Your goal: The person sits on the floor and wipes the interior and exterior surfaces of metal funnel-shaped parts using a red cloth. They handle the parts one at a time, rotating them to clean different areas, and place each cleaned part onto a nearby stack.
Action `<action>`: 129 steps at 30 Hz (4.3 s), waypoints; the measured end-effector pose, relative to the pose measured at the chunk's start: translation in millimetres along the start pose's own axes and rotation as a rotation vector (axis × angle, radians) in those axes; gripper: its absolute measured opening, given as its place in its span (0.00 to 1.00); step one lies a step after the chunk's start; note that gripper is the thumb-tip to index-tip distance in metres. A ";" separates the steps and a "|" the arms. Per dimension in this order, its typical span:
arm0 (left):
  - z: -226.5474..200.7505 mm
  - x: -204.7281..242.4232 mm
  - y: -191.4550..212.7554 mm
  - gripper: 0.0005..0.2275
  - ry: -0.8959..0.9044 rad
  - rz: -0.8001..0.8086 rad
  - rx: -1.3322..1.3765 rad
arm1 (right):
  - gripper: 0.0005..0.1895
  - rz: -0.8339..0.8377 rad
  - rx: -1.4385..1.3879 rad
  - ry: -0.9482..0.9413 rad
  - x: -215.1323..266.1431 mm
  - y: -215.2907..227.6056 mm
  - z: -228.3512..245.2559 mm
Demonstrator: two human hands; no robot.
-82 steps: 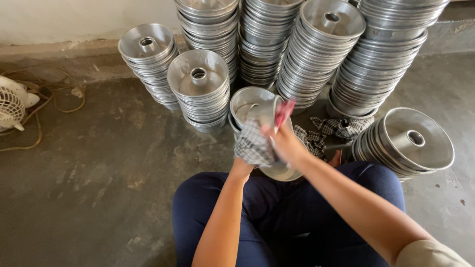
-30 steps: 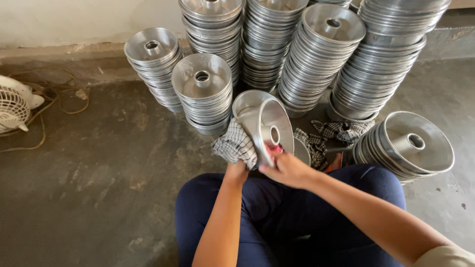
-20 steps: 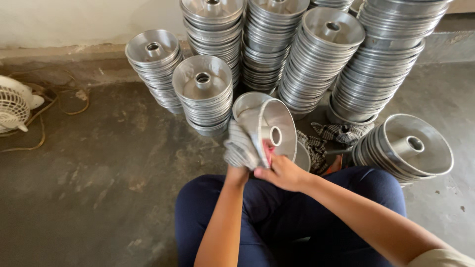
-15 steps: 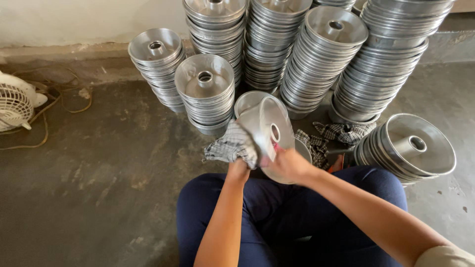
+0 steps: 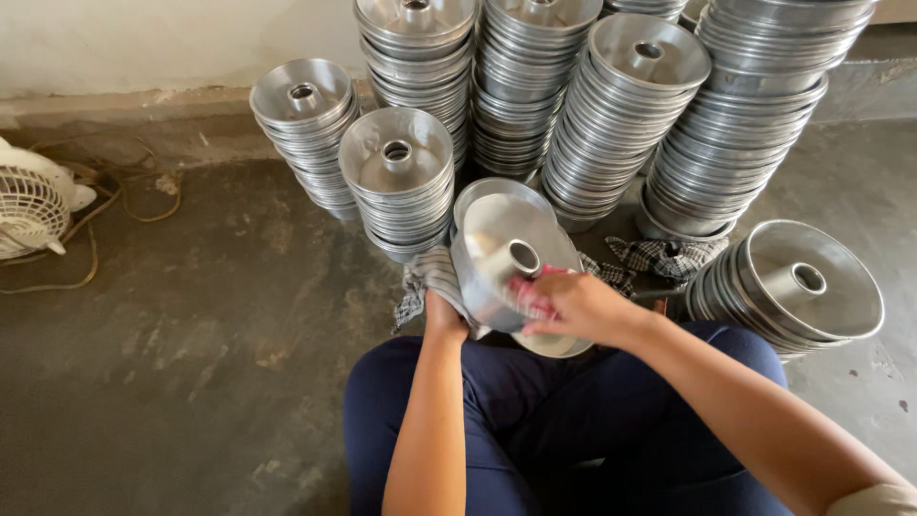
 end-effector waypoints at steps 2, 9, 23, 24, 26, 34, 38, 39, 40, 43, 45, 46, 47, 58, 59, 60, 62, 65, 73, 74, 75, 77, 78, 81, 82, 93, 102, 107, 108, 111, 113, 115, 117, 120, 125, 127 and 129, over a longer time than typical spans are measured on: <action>-12.1 -2.0 -4.4 0.25 0.098 -0.165 -0.086 | 0.26 -0.158 -0.344 -0.141 4.3 14.4 -12.5; -0.9 30.0 -11.6 0.22 0.054 0.315 -0.016 | 0.26 -0.633 -1.691 -0.554 -10.4 -8.0 -64.6; 61.3 6.2 4.2 0.07 -0.411 0.834 0.328 | 0.14 -1.144 -0.249 0.249 9.2 -6.6 17.9; 71.8 13.5 -2.7 0.08 -0.541 0.737 0.053 | 0.17 -1.031 -0.044 0.301 8.3 -11.5 34.0; 79.5 30.6 -14.7 0.11 -0.787 0.496 -0.498 | 0.21 -0.940 0.093 0.358 1.3 -13.8 51.4; 57.3 58.5 -34.6 0.11 -0.465 0.462 -0.764 | 0.21 -0.610 -0.937 -0.206 -62.3 32.4 -51.4; 35.6 72.0 -31.2 0.15 -0.375 0.470 -0.277 | 0.14 -0.347 -1.461 -0.038 -49.4 32.1 -84.9; 27.9 71.5 -34.6 0.16 -0.340 0.414 -0.160 | 0.17 -0.434 -1.528 -0.135 -45.6 27.9 -87.4; 20.5 70.4 -39.1 0.17 -0.306 0.357 -0.043 | 0.19 -0.520 -1.591 -0.235 -41.7 21.6 -86.1; 10.3 65.9 -54.7 0.21 -0.182 0.198 0.244 | 0.21 -0.836 -1.552 -0.246 -33.2 -0.4 -60.3; 13.6 62.1 -58.4 0.21 -0.076 0.098 0.352 | 0.21 -0.976 -1.428 -0.162 -25.8 -15.1 -31.2; 17.1 59.2 -58.3 0.20 -0.090 0.075 0.395 | 0.22 -1.005 -1.357 -0.124 -20.8 -22.7 -14.0; 22.5 55.9 -55.9 0.19 -0.105 0.052 0.440 | 0.24 -1.031 -1.285 -0.085 -18.8 -29.3 2.7; 97.4 8.5 44.9 0.02 -1.017 0.150 -1.336 | 0.15 -0.846 -1.029 -0.326 -93.1 -113.2 -132.6; 99.2 5.3 50.3 0.02 -1.120 0.145 -1.621 | 0.17 -0.817 -1.044 -0.402 -88.3 -132.7 -143.5; 100.3 2.5 53.8 0.04 -1.216 0.137 -1.908 | 0.18 -0.805 -0.946 -0.456 -80.7 -151.6 -147.4; 93.2 -5.0 53.6 0.05 -1.245 0.183 -1.562 | 0.20 -0.771 -0.751 -0.549 -71.8 -170.1 -150.7; 97.7 5.0 45.2 0.05 -1.224 0.203 -1.764 | 0.25 -0.730 -0.961 -0.423 -62.6 -173.3 -140.3; 110.7 11.4 35.2 0.12 -0.936 0.195 -1.244 | 0.24 -0.774 -1.217 -0.603 -65.3 -98.2 -127.2; 102.9 3.7 39.5 0.12 -1.033 0.141 -1.537 | 0.23 -0.718 -1.199 -0.674 -61.2 -91.1 -125.5; 96.8 -0.4 43.1 0.12 -1.113 0.082 -1.835 | 0.20 -0.640 -1.325 -0.673 -52.1 -86.3 -124.2; 77.7 -9.3 40.7 0.11 -0.925 -0.082 -2.196 | 0.18 -0.476 -1.572 -0.665 -34.9 -76.3 -121.9; 64.0 -8.1 35.6 0.11 -0.886 -0.161 -2.236 | 0.19 -0.481 -1.596 -0.543 -28.6 -73.0 -118.1; 11.1 9.1 8.4 0.11 -0.625 -0.149 -0.776 | 0.22 -0.466 -1.704 -0.340 -7.9 -61.2 -113.6; -2.7 21.4 0.1 0.11 -0.547 -0.127 -0.400 | 0.23 -0.437 -1.783 -0.385 -2.7 -59.1 -112.7; -9.2 36.9 -7.0 0.14 -0.380 0.328 -0.184 | 0.32 -0.212 -1.963 -0.560 15.4 -44.0 -110.9; -1.9 36.1 -25.8 0.16 -0.243 0.129 0.084 | 0.19 -0.338 -1.573 -0.695 29.4 -40.8 -119.2; -1.2 42.9 -29.6 0.24 0.003 0.198 0.106 | 0.13 -0.410 -0.627 -0.436 46.5 -30.0 -96.8; 0.9 45.1 -29.3 0.24 0.013 0.268 0.081 | 0.11 -0.479 -0.568 -0.364 49.2 -30.7 -91.3; 10.9 47.0 -32.8 0.24 0.013 0.317 -0.021 | 0.17 -0.624 -0.585 -0.317 53.2 -31.9 -86.7; 18.3 45.4 -38.7 0.24 -0.038 0.332 -0.085 | 0.32 -0.629 -0.864 -0.528 56.4 -36.2 -92.0; 29.1 42.3 -48.0 0.24 -0.037 0.338 -0.115 | 0.28 -0.681 -1.061 -0.479 62.6 -35.3 -101.2; 45.6 39.0 -60.2 0.24 0.017 0.341 -0.110 | 0.25 -0.756 -1.123 -0.477 77.6 -30.0 -114.9; 76.2 30.5 -86.9 0.24 0.014 0.337 -0.208 | 0.23 -0.890 -1.004 -0.594 113.3 -19.0 -133.4; 132.0 23.6 -145.0 0.21 0.001 0.484 -0.239 | 0.15 -1.156 -0.753 -0.724 193.1 19.9 -148.3; 156.6 15.7 -163.9 0.21 0.145 0.416 -0.390 | 0.15 -1.196 -0.712 -0.950 225.2 33.4 -152.3; 185.5 6.0 -176.9 0.21 0.102 0.565 -0.352 | 0.16 -1.318 -0.758 -0.942 249.6 42.9 -158.5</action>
Point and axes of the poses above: each hand's wrist, its own x-axis away from the middle knuckle, its own y-axis out of the back of the hand, z = x × y, the point moved 1 cm from there along -x, towards the middle knuckle, and after that the axes turned 1 degree about -x, right-handed, at the moved point
